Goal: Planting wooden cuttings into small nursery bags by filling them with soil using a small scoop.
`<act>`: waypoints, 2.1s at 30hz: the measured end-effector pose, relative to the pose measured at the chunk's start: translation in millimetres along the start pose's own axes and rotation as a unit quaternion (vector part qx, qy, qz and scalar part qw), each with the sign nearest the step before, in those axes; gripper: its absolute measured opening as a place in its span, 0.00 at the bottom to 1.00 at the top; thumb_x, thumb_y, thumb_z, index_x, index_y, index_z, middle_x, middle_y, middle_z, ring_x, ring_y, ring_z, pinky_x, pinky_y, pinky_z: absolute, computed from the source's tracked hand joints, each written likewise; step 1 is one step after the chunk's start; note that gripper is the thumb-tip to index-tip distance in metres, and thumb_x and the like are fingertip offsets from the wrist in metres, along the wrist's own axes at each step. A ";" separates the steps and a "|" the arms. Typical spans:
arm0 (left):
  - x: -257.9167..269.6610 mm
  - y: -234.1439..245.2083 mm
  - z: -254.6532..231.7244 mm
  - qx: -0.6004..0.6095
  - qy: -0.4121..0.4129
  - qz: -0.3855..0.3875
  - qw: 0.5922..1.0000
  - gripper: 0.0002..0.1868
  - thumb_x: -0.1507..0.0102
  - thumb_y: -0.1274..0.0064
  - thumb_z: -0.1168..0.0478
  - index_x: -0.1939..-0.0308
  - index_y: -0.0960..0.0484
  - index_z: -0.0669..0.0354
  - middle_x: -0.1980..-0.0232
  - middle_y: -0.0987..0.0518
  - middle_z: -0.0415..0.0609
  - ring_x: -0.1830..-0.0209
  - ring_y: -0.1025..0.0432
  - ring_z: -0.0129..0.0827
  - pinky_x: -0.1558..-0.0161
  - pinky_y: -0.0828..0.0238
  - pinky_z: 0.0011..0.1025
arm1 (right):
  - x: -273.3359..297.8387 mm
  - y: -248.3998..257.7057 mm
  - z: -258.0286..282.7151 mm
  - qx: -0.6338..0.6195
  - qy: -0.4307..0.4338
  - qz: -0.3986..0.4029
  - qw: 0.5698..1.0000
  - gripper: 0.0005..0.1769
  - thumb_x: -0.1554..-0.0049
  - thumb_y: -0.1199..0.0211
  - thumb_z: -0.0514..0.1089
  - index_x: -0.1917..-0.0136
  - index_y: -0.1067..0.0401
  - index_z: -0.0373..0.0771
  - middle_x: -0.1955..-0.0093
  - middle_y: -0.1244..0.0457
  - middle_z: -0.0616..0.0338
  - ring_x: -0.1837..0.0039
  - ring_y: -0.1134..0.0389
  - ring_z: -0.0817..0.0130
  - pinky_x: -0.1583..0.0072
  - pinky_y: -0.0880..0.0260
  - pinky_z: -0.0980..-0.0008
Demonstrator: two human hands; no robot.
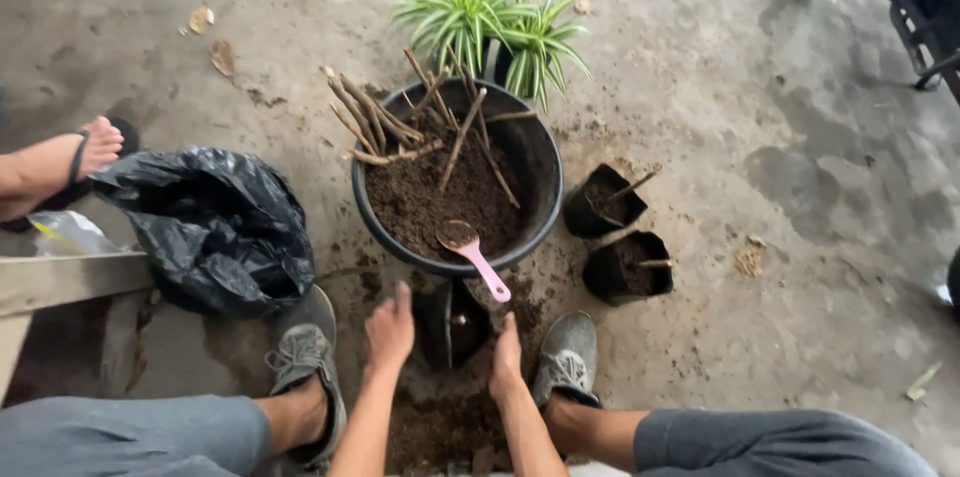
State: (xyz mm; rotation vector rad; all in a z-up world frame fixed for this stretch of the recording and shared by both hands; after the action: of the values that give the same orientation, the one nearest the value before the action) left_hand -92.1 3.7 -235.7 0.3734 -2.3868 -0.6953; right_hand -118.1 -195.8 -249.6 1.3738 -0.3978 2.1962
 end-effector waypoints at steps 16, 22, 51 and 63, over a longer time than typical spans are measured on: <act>43.0 45.9 -72.8 0.051 -0.054 0.204 0.976 0.44 0.27 0.77 0.34 0.26 0.33 0.70 0.27 0.32 0.71 0.24 0.42 0.61 0.24 0.51 0.55 | 56.4 -13.0 30.3 0.050 0.075 0.069 0.994 0.54 0.42 0.55 0.80 0.20 0.42 0.38 0.19 0.48 0.50 0.19 0.52 0.48 0.24 0.48 0.51; 36.7 50.2 -84.1 -0.009 -0.013 0.219 0.976 0.54 0.39 0.53 0.21 0.28 0.29 0.64 0.32 0.26 0.65 0.28 0.35 0.58 0.31 0.39 0.57 | 42.5 -7.9 48.6 0.266 0.260 -0.013 0.928 0.29 0.46 0.31 0.63 0.39 0.22 0.43 0.41 0.29 0.51 0.34 0.31 0.53 0.33 0.33 0.53; 66.4 57.8 -63.4 -0.196 -0.021 0.123 0.973 0.35 0.39 0.42 0.56 0.30 0.33 0.63 0.40 0.28 0.63 0.41 0.26 0.62 0.42 0.27 0.60 | 118.1 -10.9 71.1 0.576 0.272 0.089 0.765 0.34 0.40 0.36 0.50 0.30 0.35 0.25 0.38 0.35 0.32 0.33 0.33 0.36 0.35 0.31 0.39; 68.4 68.0 -61.0 -0.119 -0.018 0.121 0.985 0.19 0.35 0.52 0.71 0.40 0.22 0.71 0.43 0.21 0.73 0.42 0.24 0.66 0.45 0.25 0.59 | 68.3 -2.9 52.6 0.568 0.338 -0.008 0.750 0.09 0.47 0.36 0.44 0.56 0.17 0.43 0.66 0.30 0.44 0.56 0.26 0.39 0.54 0.25 0.47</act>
State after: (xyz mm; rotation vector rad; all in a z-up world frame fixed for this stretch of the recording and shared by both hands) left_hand -112.5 7.3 -123.5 -0.0304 -2.2960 -0.8655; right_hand -101.5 -201.3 -165.2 0.8158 1.4195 2.7713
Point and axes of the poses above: each hand's wrist, its own x-axis away from the middle knuckle, its own y-axis out of the back of the hand, z = x × y, the point moved 1 cm from there along -x, towards the middle knuckle
